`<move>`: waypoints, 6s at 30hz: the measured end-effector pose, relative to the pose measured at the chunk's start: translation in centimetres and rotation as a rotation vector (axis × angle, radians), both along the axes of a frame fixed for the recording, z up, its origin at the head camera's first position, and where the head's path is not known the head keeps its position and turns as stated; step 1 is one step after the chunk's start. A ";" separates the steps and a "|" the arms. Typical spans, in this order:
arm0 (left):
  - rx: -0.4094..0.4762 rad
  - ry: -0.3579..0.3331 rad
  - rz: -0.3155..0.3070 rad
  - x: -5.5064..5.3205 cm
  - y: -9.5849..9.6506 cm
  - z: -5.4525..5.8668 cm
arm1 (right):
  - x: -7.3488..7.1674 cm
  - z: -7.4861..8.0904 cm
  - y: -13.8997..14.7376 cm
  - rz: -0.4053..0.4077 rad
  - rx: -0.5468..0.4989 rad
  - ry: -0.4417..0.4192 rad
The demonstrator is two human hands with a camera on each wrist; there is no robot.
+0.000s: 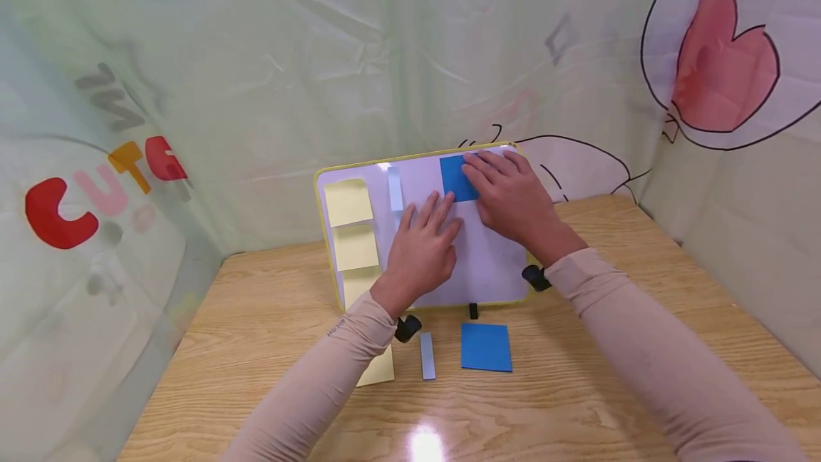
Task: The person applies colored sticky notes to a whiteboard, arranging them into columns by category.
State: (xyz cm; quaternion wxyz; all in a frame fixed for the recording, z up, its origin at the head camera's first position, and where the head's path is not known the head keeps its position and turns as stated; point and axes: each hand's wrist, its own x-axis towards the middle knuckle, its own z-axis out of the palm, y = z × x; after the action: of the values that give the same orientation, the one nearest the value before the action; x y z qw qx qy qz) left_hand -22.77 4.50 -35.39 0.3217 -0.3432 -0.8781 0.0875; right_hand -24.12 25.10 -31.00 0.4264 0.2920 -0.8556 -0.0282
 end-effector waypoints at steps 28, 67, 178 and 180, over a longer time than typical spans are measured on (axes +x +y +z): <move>0.237 -0.159 -0.289 3.3 -2.1 -2.7 | 2.8 -3.0 -0.3 0.055 -0.222 0.008; 0.212 -0.532 -0.360 7.6 -5.3 -9.9 | 9.5 -10.4 -1.8 0.031 -0.255 -0.481; 0.094 -0.557 -0.319 8.0 -5.4 -10.4 | 11.9 -13.2 -2.4 0.083 -0.358 -0.917; 0.104 -0.553 -0.321 7.9 -5.5 -10.4 | 12.0 -13.0 -2.5 0.070 -0.381 -0.895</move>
State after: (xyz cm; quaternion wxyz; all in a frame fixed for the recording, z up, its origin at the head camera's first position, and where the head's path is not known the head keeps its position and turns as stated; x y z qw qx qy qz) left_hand -14.82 -0.97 -45.77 0.0975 -0.4713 -0.8701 -0.1057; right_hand -12.10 22.57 -44.04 0.0632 0.2207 -0.9346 0.2716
